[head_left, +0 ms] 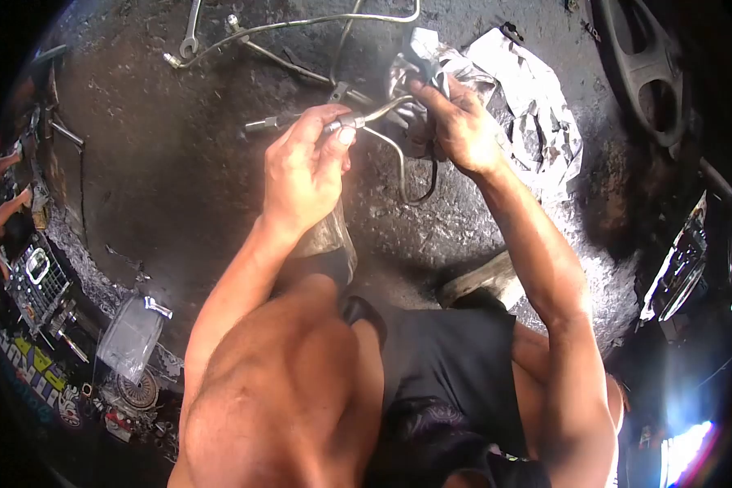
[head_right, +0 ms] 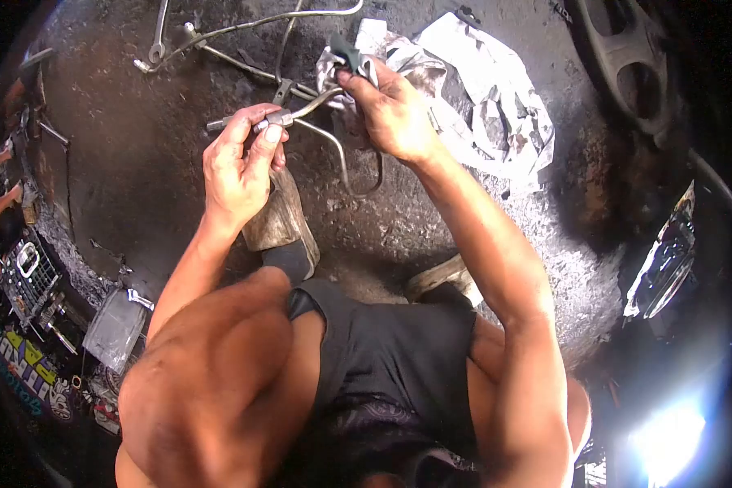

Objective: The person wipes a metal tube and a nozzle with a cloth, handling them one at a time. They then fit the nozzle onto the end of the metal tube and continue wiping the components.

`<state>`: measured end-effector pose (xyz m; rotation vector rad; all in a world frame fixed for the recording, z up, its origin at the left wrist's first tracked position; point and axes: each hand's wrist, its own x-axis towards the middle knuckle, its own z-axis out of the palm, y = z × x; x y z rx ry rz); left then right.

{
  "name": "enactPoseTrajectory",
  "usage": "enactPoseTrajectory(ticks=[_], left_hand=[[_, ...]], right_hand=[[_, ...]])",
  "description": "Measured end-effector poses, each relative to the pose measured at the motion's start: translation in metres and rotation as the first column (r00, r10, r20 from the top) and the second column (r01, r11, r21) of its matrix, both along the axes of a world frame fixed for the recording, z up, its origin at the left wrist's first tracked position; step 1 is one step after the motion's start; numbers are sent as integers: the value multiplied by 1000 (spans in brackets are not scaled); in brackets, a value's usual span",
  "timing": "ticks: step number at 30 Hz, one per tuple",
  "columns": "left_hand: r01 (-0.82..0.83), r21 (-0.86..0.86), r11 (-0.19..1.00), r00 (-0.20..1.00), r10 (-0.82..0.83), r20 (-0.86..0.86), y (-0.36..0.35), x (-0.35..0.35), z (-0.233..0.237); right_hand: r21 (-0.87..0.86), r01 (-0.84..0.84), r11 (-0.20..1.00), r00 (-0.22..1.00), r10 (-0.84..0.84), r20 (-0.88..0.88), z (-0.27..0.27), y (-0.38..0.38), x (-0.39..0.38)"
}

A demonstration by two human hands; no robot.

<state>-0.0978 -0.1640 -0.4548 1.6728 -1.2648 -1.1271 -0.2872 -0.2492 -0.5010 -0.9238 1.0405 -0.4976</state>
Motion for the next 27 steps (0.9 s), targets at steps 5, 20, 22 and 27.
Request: enactPoseTrajectory(ticks=[5,20,22,27], left_hand=[[179,-160,971,944,-123,306,-2,1,-3],[119,624,772,990,-46,-132,-6,5,10],[44,640,767,990,52,-130,-1,1,14],[72,517,853,997,-56,-46,4,3,13]], right_hand=[[-417,-704,574,708,527,-471,34,-18,1],[-367,-845,389,495,311,-811,29,12,51],[-470,-820,327,554,250,-794,7,10,47],[-649,-721,244,693,275,-666,-4,-1,25]])
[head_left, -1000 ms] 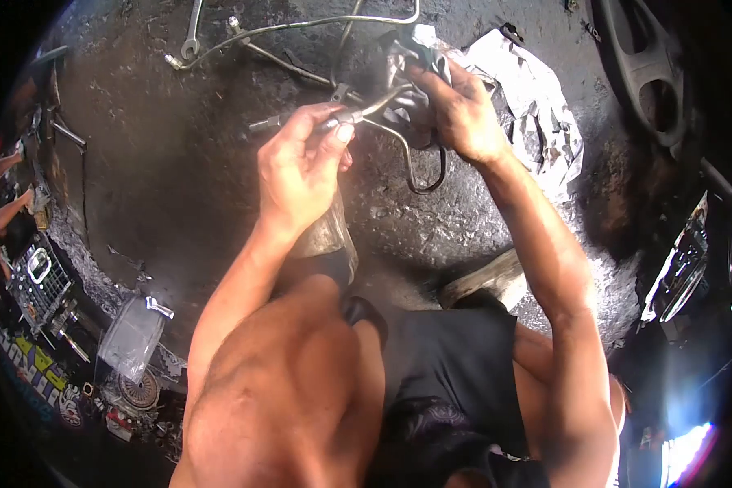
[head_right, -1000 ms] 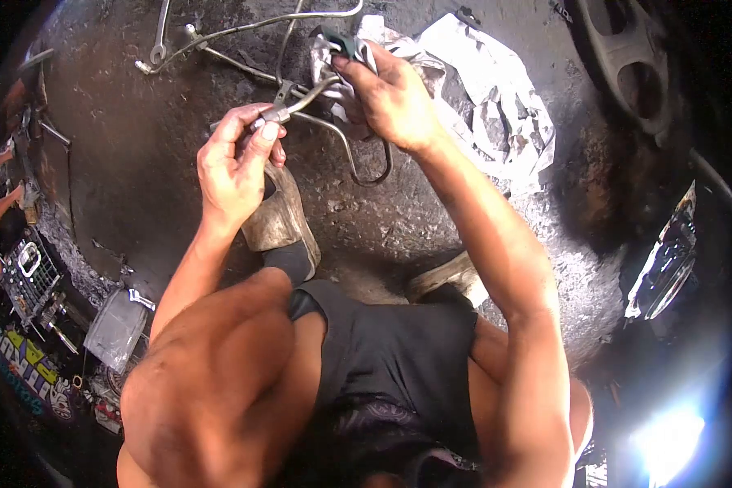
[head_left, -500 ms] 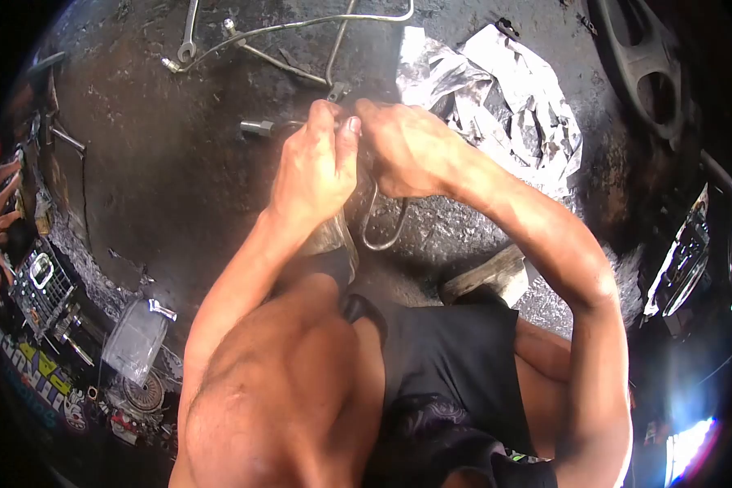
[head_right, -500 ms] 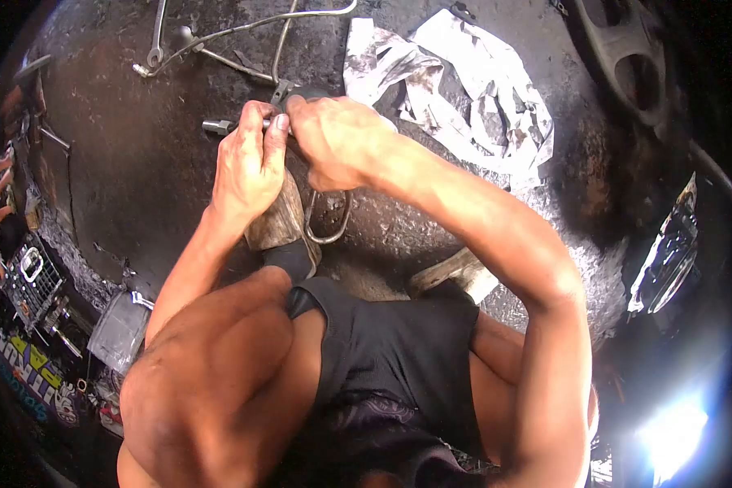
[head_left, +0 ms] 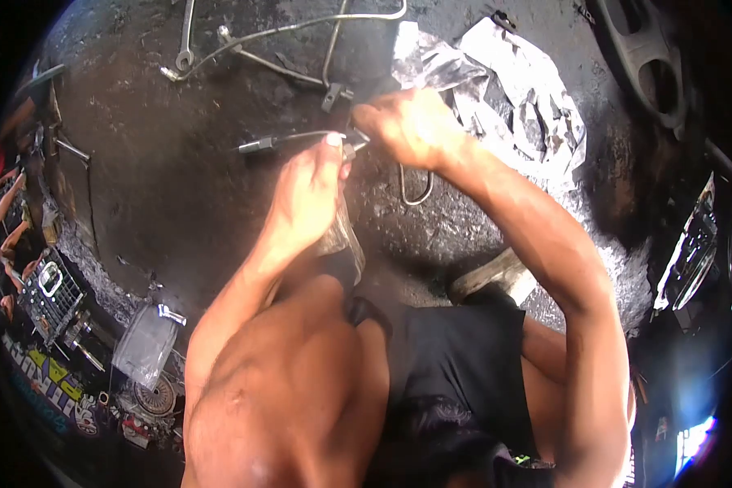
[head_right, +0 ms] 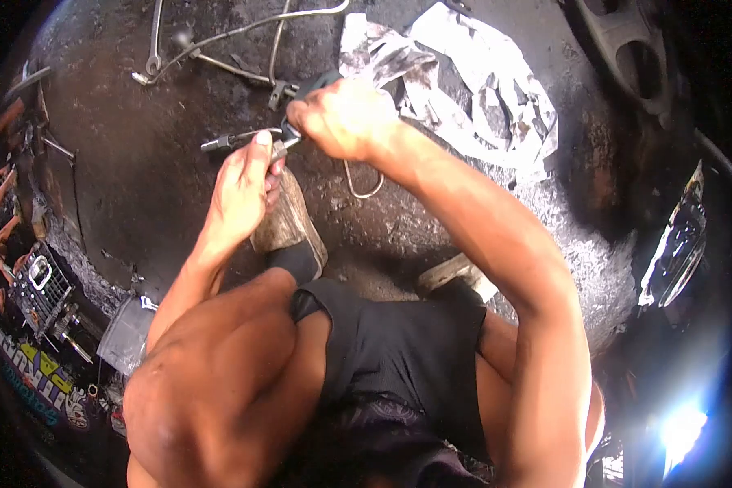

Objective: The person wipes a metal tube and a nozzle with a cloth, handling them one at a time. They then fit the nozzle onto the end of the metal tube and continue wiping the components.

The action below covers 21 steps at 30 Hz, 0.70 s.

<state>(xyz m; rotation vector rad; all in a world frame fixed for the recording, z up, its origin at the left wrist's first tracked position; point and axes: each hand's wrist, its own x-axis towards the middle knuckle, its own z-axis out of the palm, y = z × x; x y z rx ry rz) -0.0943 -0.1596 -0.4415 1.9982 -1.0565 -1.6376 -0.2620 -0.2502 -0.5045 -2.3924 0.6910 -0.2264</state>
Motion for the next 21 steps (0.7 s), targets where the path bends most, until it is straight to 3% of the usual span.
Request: enactPoseTrajectory(ticks=[2,4,6,7,9,11,15,16,17,18,20,21], left_hand=[[-63,136,989,997,69,-42,-2,-2,6],[-3,76,997,1000,3,2,2,0,1],[48,-32,998,998,-47,51,7,2,-5],[43,-28,999,998,-42,53,9,2,-7],[45,48,998,995,-50,90,8,1,-11],[69,6,998,990,-69,125,9,0,-16],[62,63,996,985,-71,159,5,-3,-9],[37,125,991,985,-57,160,5,-3,-7],[101,57,993,974,-110,196,10,-1,-13],[96,62,993,975,-107,196,13,0,-18],[-28,-37,999,999,27,-20,19,-1,-24],[-30,-41,999,999,29,-22,18,-1,-22]], right_hand=[[-42,5,999,1000,-4,22,-3,-2,-2],[-45,43,998,998,-40,58,-8,-2,-5],[33,86,996,996,-84,-40,-8,-2,-10],[101,69,993,979,-48,-199,-5,-6,-11],[122,26,992,983,-4,-181,2,0,-5],[136,-62,989,974,90,-208,27,10,8],[27,32,999,997,-30,-71,35,24,12],[181,-62,982,994,44,98,30,18,2],[315,-180,932,957,93,274,23,10,-7],[461,-330,824,918,165,361,16,-5,-19],[448,-369,815,928,300,220,34,-26,-28],[425,-321,846,931,200,306,13,-23,-33]])
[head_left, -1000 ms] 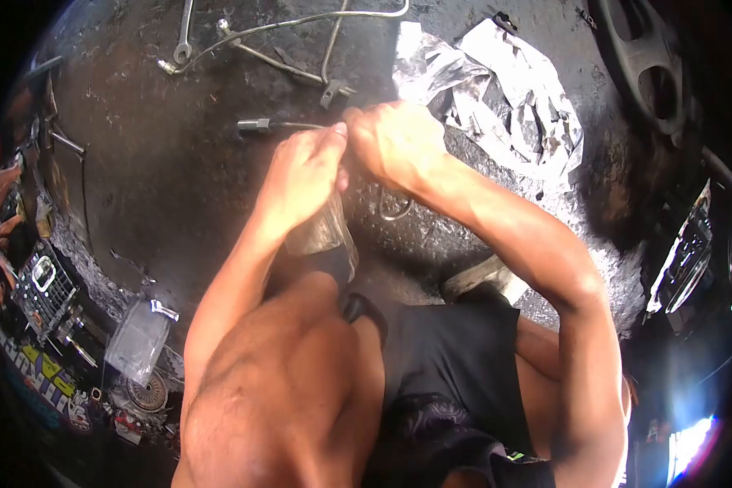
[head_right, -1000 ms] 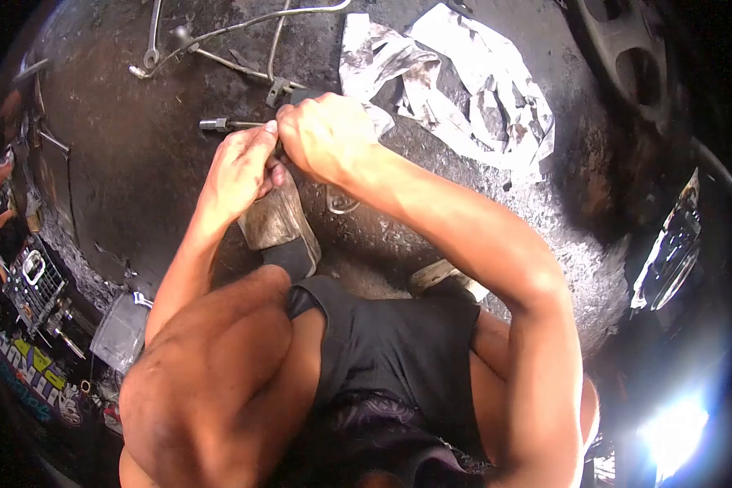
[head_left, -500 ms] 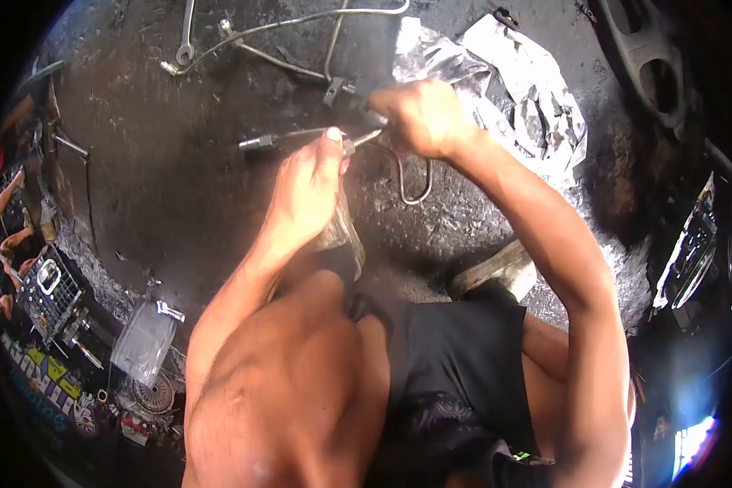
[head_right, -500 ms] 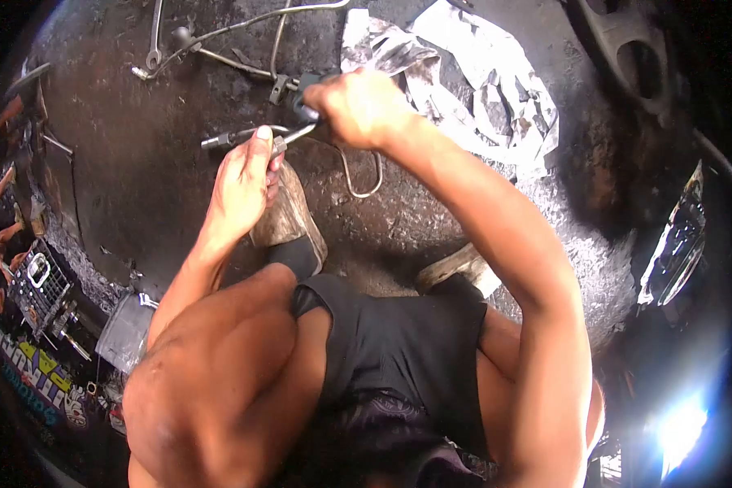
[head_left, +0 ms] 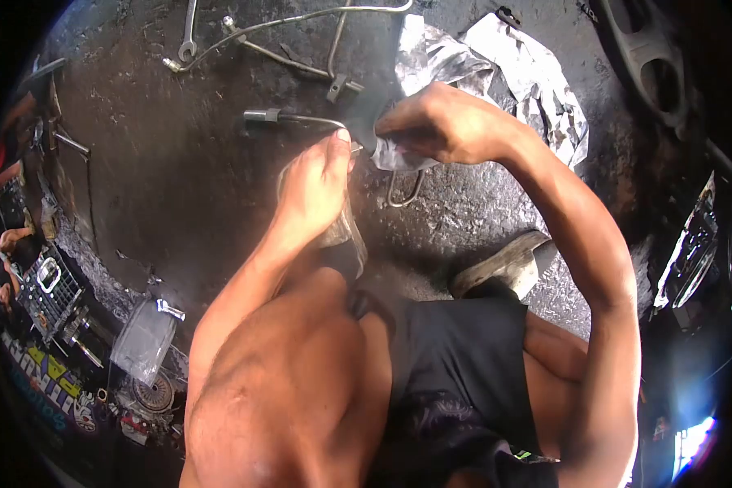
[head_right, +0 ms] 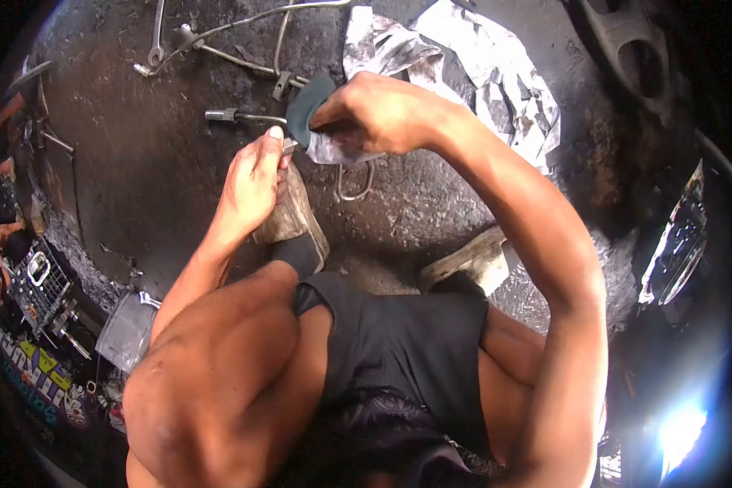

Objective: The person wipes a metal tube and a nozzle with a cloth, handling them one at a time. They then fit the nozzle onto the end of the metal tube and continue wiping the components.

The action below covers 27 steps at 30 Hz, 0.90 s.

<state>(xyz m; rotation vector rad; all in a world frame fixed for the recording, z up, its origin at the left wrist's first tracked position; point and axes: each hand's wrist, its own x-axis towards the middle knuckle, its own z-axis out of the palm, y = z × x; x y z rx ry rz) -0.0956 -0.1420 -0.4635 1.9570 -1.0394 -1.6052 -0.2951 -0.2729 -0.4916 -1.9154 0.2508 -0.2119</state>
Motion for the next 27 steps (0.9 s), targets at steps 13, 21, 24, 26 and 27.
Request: enactPoseTrajectory(ticks=[13,21,24,26,27], left_hand=[[-173,63,983,978,179,-106,-2,12,19],[-351,273,896,877,417,-240,-9,16,33],[-73,141,987,989,90,-121,-20,22,48],[207,-30,978,975,-204,89,-30,18,57],[213,-33,977,974,-209,93,-32,17,56]], right_hand=[[-400,216,891,959,-115,260,-19,17,20],[-62,302,951,952,-305,-34,2,22,11],[250,358,900,923,-300,-241,23,19,20],[131,391,911,907,-357,-225,41,20,36],[105,422,901,883,-381,-275,52,19,44]])
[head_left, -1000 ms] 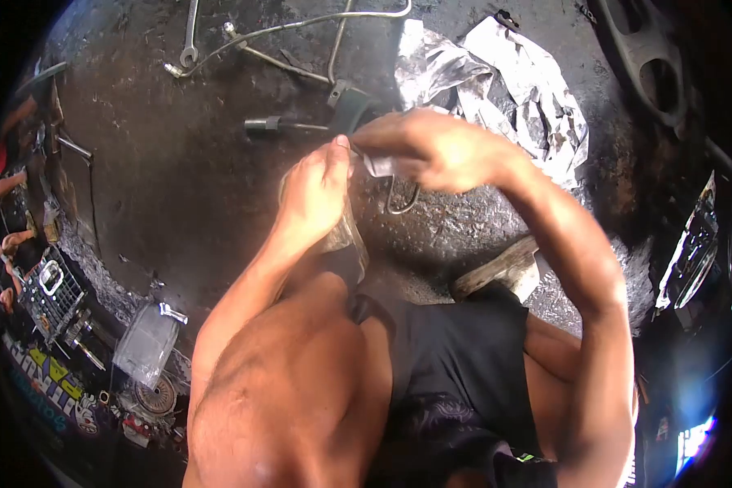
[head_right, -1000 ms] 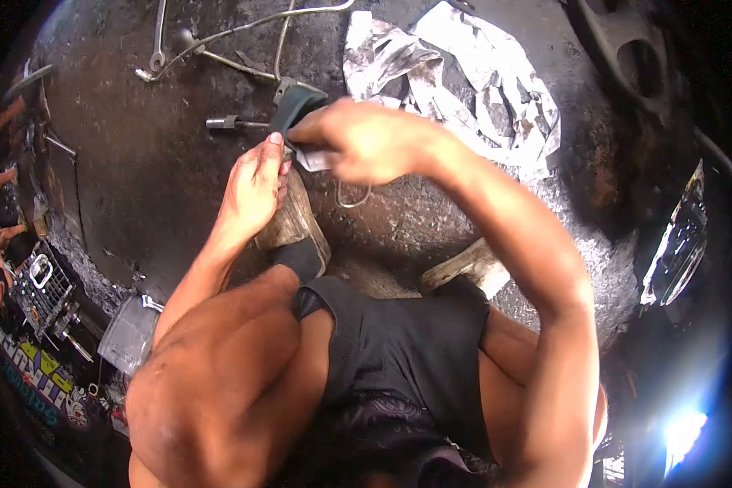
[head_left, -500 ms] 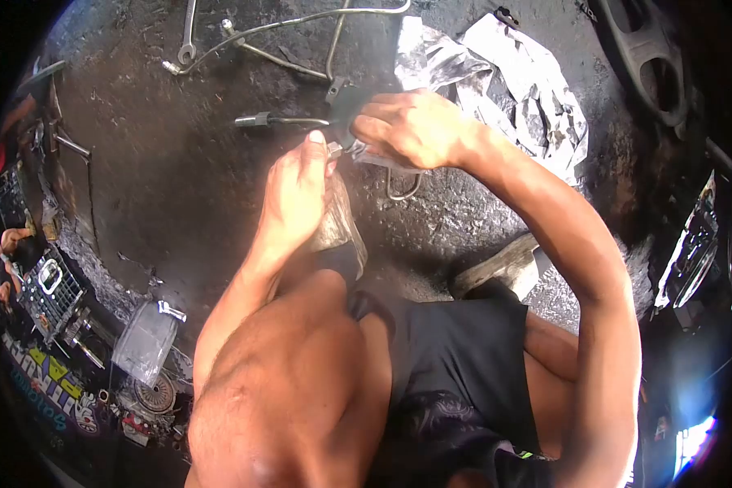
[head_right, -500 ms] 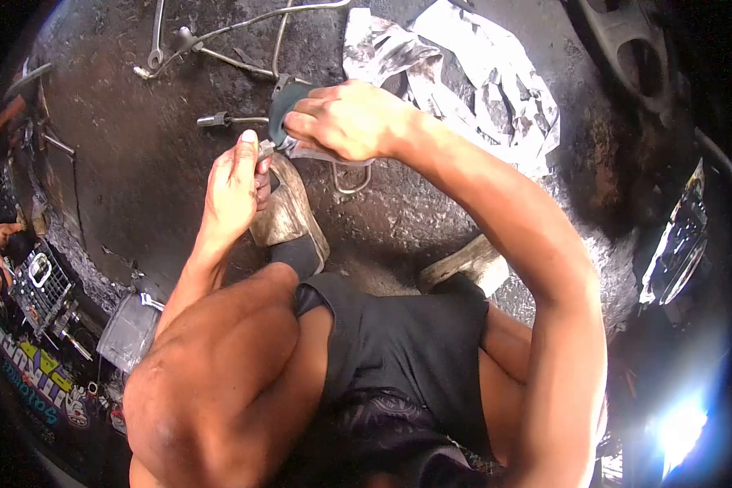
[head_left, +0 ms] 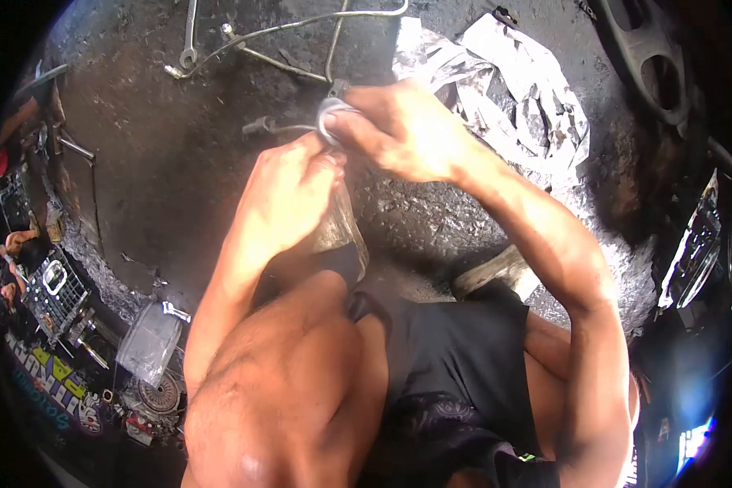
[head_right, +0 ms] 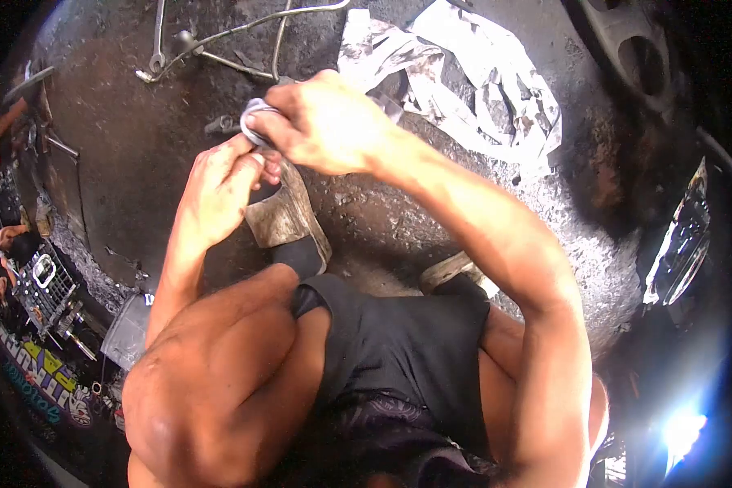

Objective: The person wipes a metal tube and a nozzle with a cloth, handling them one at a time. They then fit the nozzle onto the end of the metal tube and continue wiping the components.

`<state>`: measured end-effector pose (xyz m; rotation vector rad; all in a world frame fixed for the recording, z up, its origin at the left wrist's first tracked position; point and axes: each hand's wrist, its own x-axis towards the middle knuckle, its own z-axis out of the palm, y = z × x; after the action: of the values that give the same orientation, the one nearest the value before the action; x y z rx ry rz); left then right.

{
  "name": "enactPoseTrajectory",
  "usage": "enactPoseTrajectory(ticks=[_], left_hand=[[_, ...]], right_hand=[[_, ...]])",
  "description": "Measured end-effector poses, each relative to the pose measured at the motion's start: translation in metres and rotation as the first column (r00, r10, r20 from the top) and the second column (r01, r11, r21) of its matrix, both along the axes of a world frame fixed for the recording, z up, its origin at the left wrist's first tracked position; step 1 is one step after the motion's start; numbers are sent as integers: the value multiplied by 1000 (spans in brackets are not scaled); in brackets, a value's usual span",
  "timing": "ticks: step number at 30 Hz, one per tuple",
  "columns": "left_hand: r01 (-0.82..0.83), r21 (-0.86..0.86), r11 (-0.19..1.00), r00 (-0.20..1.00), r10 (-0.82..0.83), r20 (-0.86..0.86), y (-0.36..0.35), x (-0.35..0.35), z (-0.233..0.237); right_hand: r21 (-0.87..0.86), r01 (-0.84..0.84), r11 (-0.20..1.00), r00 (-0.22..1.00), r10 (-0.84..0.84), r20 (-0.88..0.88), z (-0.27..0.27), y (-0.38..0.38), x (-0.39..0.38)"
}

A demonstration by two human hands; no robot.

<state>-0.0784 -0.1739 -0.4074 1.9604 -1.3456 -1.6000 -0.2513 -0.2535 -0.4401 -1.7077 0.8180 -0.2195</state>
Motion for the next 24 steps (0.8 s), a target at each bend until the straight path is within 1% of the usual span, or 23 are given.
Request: enactPoseTrajectory(ticks=[1,2,3,4,5,6,7,8,9,10,11,12,13,14,16,17,18,19,20,21,22,23,24], left_hand=[[97,-69,993,993,-91,78,-2,0,-2],[196,-128,972,972,-174,160,-4,-1,-2],[214,-263,941,971,-174,166,-6,-4,-1],[215,-271,938,970,-174,168,-6,-6,1],[207,-320,925,977,-177,120,-5,-8,4],[194,-362,912,981,-181,70,-3,-9,5],[256,-407,877,966,-247,77,1,-4,1],[255,-400,880,966,-245,77,5,-4,-2],[198,-417,887,976,-218,-1,6,-7,-3],[139,-430,892,978,-192,-81,6,-9,-3],[141,-430,892,977,-195,-82,7,-8,-2],[208,-433,877,971,-239,-19,9,-7,0],[274,-436,857,958,-283,47,8,-5,1],[340,-431,836,939,-325,110,7,-4,1],[330,-453,828,944,-291,154,8,-7,1],[245,-401,883,970,-223,102,8,-6,-4],[160,-344,925,987,-152,52,8,-6,-5],[45,-316,948,999,-40,20,4,-10,-2],[-132,-255,958,986,101,-133,4,-13,-5],[-216,-199,956,963,175,-206,2,-15,-5],[-295,-136,946,929,251,-272,0,-16,-6],[-292,-141,946,930,246,-272,-5,-17,-2],[-356,-34,934,887,326,-327,-12,-18,7]], right_hand=[[59,66,996,995,-61,-75,12,-1,7],[56,73,996,995,-69,-74,11,-1,7],[87,81,993,995,-75,-67,8,-1,8],[115,87,990,995,-80,-60,6,-3,8],[284,14,959,1000,-10,-17,13,-9,3],[360,-180,915,974,115,196,4,-14,-4],[533,-273,801,957,170,234,7,-19,-8],[677,-354,645,934,214,285,10,-25,-10],[714,-411,567,912,249,327,1,-30,-10],[714,-409,569,913,245,327,0,-32,-11],[726,-433,534,900,302,315,1,-34,-12],[737,-456,499,882,362,301,2,-36,-12],[733,-533,423,820,474,322,2,-38,-8],[733,-531,426,821,474,319,5,-38,-9],[445,-434,783,879,476,19,19,-30,-10],[269,-384,883,905,418,-80,25,-30,-6],[-47,-231,972,973,232,17,14,-20,-2],[-138,-165,977,986,159,-51,13,-21,5],[-233,-100,967,991,75,-111,11,-24,13],[-478,0,878,1000,-2,-3,-2,-22,18],[-479,7,878,1000,-8,-1,-11,-21,23],[-601,192,776,980,-122,156,-17,-21,28],[-673,372,639,925,-200,322,-24,-21,34]])
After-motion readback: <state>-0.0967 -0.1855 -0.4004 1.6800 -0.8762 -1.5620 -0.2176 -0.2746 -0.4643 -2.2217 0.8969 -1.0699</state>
